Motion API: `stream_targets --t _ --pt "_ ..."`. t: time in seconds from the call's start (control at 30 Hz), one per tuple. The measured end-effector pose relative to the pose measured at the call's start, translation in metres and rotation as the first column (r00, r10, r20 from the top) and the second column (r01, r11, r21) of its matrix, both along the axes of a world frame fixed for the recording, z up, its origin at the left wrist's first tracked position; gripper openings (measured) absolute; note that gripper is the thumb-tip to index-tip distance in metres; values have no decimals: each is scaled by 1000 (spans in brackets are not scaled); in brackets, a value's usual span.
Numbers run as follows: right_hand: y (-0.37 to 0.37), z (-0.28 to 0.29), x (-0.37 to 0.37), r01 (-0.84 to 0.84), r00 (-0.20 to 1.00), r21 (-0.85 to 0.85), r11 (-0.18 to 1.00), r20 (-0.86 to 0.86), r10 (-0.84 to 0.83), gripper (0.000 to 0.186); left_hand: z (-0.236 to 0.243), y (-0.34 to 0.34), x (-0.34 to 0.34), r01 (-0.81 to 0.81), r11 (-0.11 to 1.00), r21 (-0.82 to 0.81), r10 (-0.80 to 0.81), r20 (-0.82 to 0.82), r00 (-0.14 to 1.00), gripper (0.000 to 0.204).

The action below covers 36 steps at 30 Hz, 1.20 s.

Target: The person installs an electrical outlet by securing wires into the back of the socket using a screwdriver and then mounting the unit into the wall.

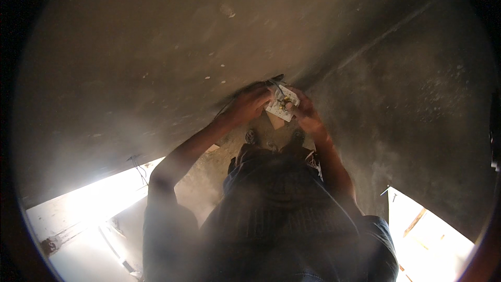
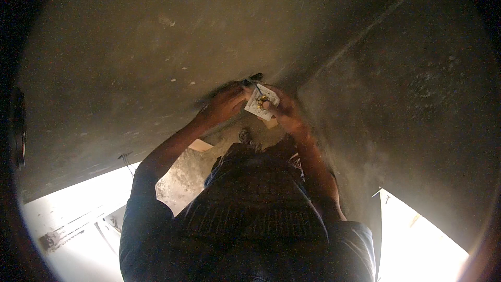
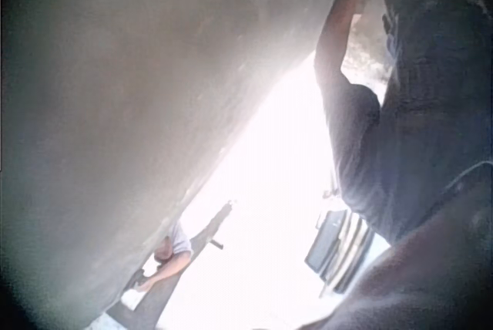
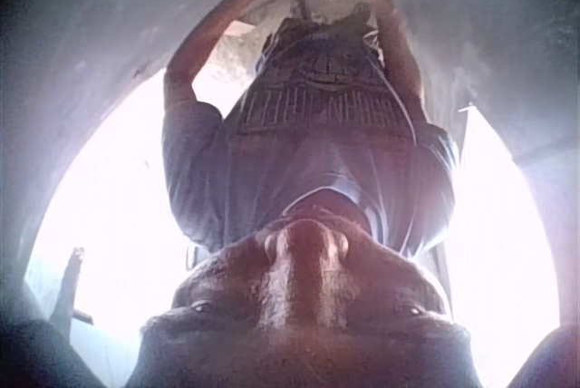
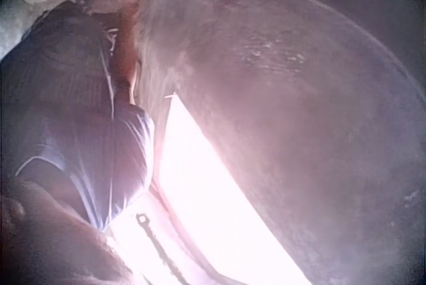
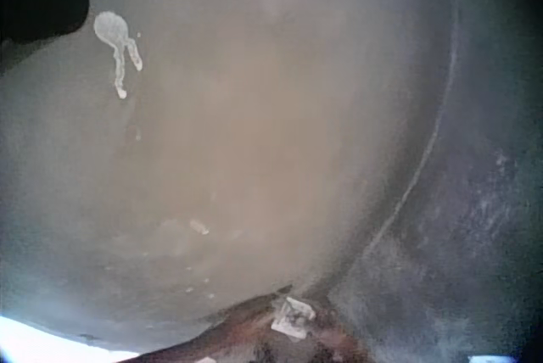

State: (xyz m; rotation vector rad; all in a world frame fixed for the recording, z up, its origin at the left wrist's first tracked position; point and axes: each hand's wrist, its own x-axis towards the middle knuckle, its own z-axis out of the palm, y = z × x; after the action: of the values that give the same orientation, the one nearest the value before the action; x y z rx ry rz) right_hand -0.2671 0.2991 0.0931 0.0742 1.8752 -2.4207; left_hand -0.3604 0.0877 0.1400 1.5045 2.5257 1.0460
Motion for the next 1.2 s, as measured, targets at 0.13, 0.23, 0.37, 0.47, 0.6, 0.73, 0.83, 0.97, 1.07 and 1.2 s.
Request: stream_targets --t 0.13,0.23,0.37,0.47,0.6,0.73,0.83,0.97,1.07,1.2 --pt "5 4 -2 26 997 180 983 -77 -13 55 -10 23 25 -349 911 222 307 202 930 18" --pt "2 24 -1 33 996 160 987 -82 -20 51 -22 52 43 -626 647 435 512 361 780 21" --pt "8 10 -5 23 997 101 995 -78 -15 49 -60 65 55 -898 317 305 344 845 409 17" --pt "15 1 -10 5 993 218 976 -114 20 49 -71 61 46 -949 261 179 308 916 258 16" --pt "22 -4 -13 -39 994 158 987 -95 55 50 -28 61 46 -934 334 129 94 981 169 18" --pt "24 -23 -21 -94 991 90 991 -90 102 53 -35 44 44 -842 512 170 309 878 365 25" --pt "27 -12 -21 -142 989 194 971 -19 149 54 -41 39 38 -809 582 84 342 877 337 27" --pt "33 -21 -27 -153 985 137 979 -60 162 55 -26 28 43 -748 656 102 392 801 453 30" --pt "37 -3 -31 -237 971 77 968 -2 238 55 -22 8 35 -680 732 36 463 706 536 29" --pt "41 -3 -31 -256 965 185 949 -14 263 55 -25 7 35 -678 732 -65 589 560 582 28"
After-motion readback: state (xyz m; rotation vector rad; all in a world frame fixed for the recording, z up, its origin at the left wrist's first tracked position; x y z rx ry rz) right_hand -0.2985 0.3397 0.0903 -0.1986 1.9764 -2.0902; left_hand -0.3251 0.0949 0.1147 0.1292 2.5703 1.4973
